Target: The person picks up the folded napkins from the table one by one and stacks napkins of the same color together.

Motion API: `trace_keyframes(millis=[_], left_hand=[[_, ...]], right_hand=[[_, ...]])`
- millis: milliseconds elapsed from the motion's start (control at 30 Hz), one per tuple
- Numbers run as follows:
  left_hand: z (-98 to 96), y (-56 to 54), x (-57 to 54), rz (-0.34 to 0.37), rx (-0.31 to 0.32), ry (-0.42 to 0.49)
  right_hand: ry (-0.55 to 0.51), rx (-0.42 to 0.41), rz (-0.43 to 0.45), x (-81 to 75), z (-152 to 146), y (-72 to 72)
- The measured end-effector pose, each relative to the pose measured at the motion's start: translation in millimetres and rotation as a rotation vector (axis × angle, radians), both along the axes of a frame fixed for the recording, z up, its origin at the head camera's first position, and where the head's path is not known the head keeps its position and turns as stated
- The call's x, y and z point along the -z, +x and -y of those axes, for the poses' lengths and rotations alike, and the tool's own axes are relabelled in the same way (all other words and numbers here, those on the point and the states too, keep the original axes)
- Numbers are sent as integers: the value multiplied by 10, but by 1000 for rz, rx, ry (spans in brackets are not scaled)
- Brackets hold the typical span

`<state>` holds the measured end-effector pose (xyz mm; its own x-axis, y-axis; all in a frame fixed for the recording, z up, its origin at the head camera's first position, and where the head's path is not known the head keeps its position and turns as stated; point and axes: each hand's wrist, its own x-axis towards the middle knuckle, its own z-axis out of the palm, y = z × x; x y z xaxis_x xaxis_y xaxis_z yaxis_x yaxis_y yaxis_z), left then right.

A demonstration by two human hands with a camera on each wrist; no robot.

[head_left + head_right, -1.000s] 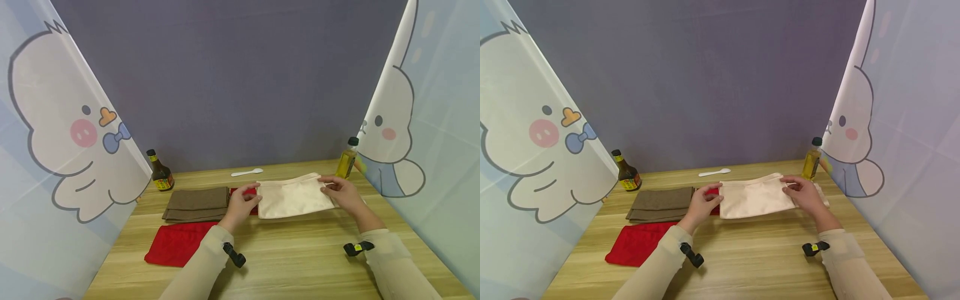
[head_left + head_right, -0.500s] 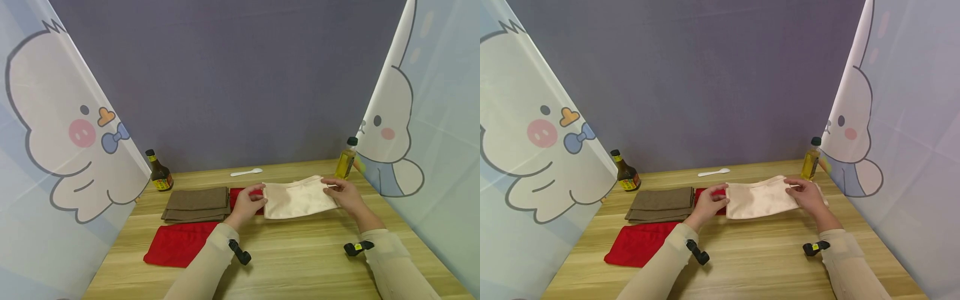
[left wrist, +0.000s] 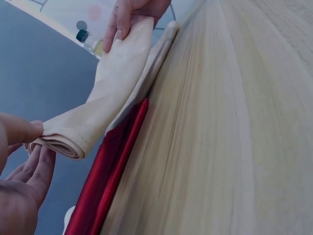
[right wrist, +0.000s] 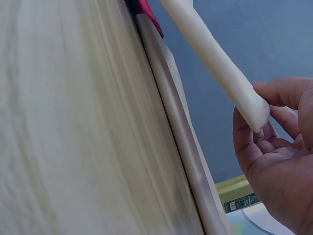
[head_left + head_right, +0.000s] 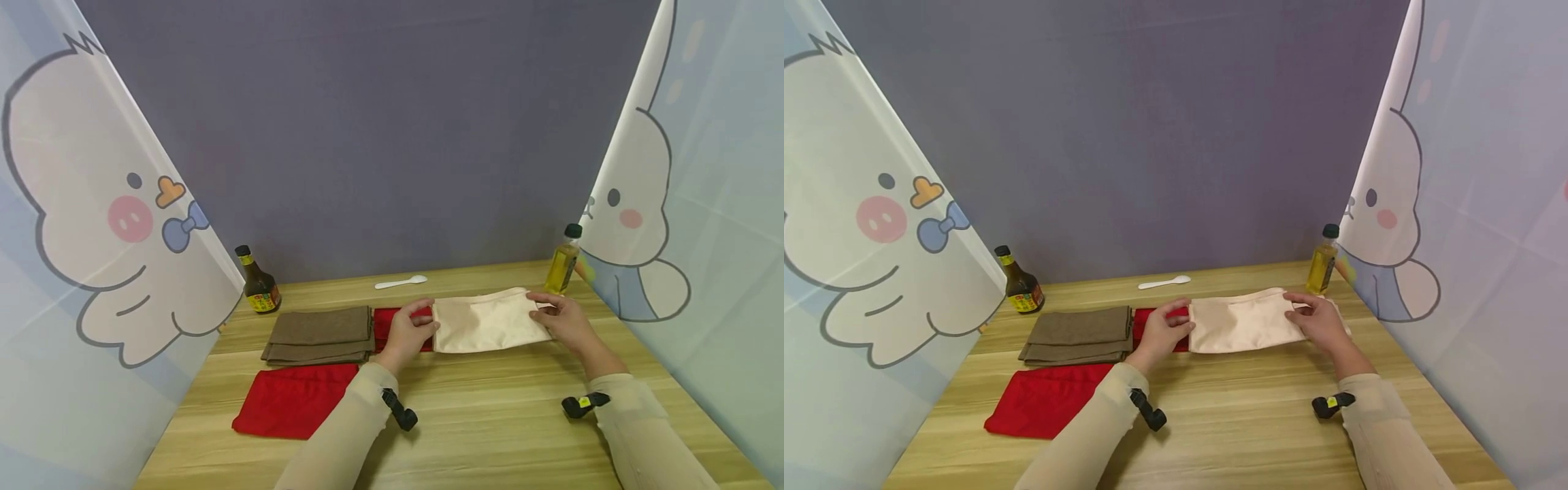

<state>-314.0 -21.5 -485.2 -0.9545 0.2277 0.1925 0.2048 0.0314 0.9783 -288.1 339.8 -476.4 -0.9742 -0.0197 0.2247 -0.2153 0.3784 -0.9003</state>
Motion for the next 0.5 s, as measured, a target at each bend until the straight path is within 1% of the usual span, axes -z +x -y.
trace_keyframes(millis=[133, 267, 500], left_hand=[[-58, -25, 10, -9, -9, 23], [-107, -42, 19, 4, -24, 32], [-207, -66, 26, 0, -57, 36]], right_hand=[[-22, 2, 9, 22, -29, -16], [-30, 15, 24, 45, -53, -37], [-41, 35, 77, 85, -111, -87]])
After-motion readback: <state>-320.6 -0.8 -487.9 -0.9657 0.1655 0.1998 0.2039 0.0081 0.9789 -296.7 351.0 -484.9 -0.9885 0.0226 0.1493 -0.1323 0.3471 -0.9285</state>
